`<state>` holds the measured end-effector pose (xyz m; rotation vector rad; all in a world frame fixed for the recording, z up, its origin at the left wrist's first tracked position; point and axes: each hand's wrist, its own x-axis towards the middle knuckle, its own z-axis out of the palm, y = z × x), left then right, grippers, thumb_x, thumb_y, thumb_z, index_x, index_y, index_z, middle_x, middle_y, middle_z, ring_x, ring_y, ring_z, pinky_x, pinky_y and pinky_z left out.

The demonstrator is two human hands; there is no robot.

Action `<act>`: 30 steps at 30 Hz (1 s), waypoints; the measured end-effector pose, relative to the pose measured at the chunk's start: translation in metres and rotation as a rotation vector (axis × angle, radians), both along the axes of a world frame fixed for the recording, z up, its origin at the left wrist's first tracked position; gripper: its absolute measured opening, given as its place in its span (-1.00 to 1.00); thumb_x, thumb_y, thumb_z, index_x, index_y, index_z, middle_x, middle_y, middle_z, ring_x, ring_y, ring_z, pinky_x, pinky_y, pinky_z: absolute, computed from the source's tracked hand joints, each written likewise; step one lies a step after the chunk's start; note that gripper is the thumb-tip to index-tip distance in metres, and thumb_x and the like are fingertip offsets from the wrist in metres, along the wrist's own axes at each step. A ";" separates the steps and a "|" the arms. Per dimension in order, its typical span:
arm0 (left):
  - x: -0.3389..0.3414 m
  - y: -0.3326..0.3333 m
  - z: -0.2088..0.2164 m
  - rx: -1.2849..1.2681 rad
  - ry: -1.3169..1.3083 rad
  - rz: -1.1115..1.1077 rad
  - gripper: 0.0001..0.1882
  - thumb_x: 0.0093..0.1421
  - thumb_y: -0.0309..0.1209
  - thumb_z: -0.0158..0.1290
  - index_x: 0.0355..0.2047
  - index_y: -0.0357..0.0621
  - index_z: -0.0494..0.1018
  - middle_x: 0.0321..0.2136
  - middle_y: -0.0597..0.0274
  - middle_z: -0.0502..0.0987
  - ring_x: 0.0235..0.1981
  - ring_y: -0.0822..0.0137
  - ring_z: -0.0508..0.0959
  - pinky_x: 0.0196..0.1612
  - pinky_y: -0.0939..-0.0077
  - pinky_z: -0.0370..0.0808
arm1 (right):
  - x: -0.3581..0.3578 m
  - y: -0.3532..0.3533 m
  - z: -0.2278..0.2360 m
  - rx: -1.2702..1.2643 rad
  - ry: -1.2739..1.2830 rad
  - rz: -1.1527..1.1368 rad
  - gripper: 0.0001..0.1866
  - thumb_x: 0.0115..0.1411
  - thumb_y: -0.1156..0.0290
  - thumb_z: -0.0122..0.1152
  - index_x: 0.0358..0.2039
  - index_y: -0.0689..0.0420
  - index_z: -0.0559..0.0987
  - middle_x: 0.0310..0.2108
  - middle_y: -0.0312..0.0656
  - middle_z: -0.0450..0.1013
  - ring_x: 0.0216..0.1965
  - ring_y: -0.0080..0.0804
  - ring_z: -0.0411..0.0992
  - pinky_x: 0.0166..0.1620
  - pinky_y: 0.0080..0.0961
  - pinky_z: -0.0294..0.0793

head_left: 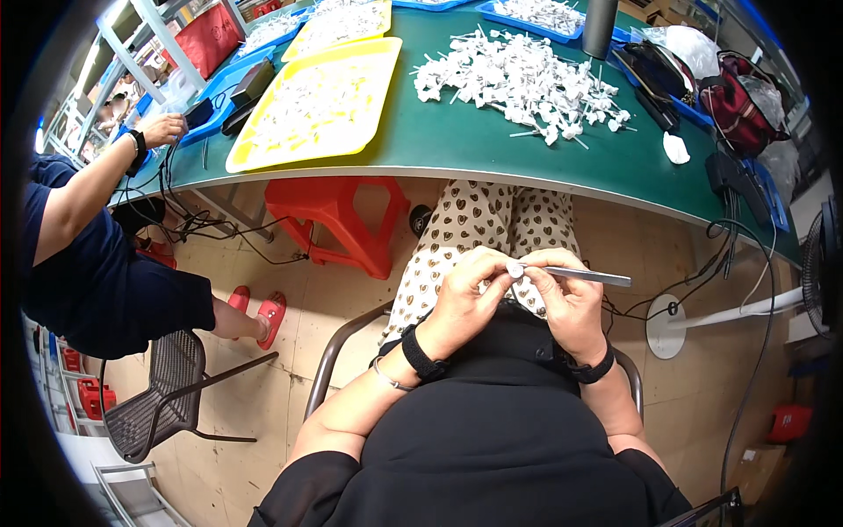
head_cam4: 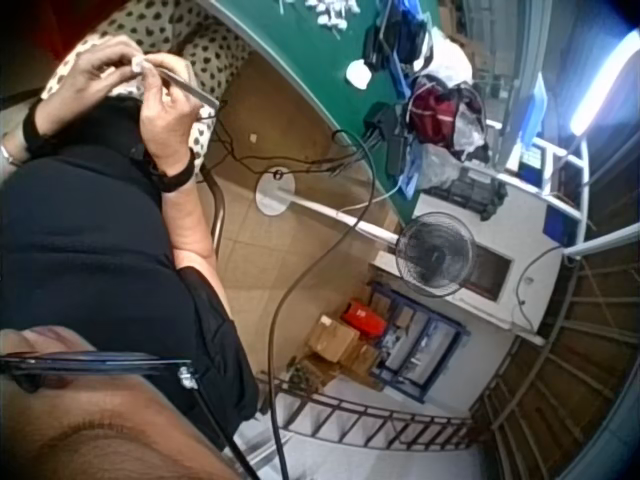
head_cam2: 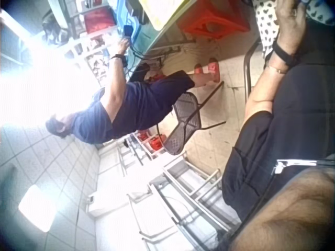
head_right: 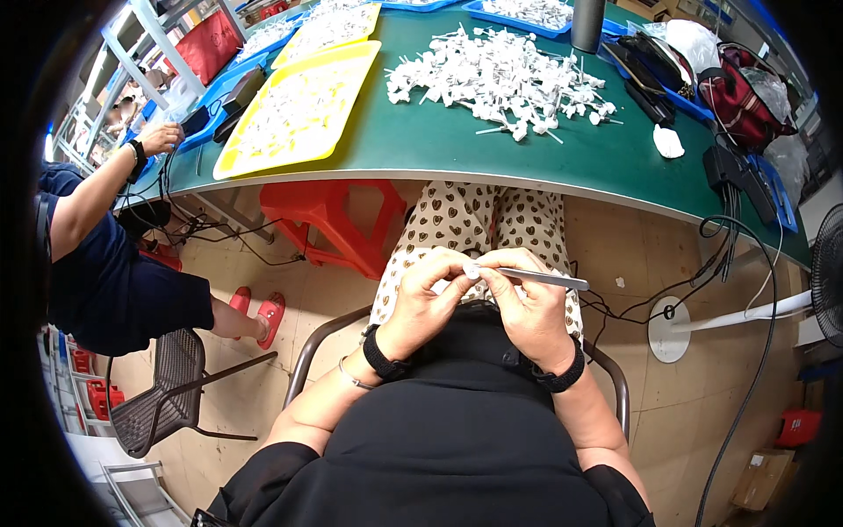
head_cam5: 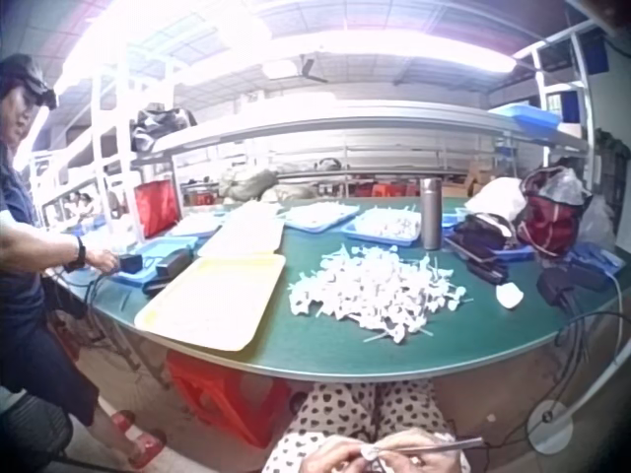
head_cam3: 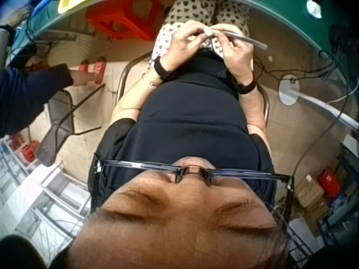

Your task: The person repeatedly picks small white plastic components from a pile on the table, uses tweezers to manipulate and adjust them, and places them into a yellow tray. The process is repetitive and focused on handling individual units one at a time.

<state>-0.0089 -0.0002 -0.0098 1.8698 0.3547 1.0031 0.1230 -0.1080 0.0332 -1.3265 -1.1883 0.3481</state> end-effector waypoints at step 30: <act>0.000 0.000 0.003 -0.004 0.006 -0.015 -0.89 0.22 -0.56 0.25 -0.24 -0.25 0.59 -0.32 0.22 0.61 -0.32 0.37 0.57 -0.26 0.54 0.51 | 0.002 0.001 0.003 0.020 -0.086 -0.004 -0.94 0.24 0.59 0.31 -0.28 0.27 0.64 -0.33 -0.14 0.58 -0.33 -0.37 0.56 -0.24 -0.49 0.54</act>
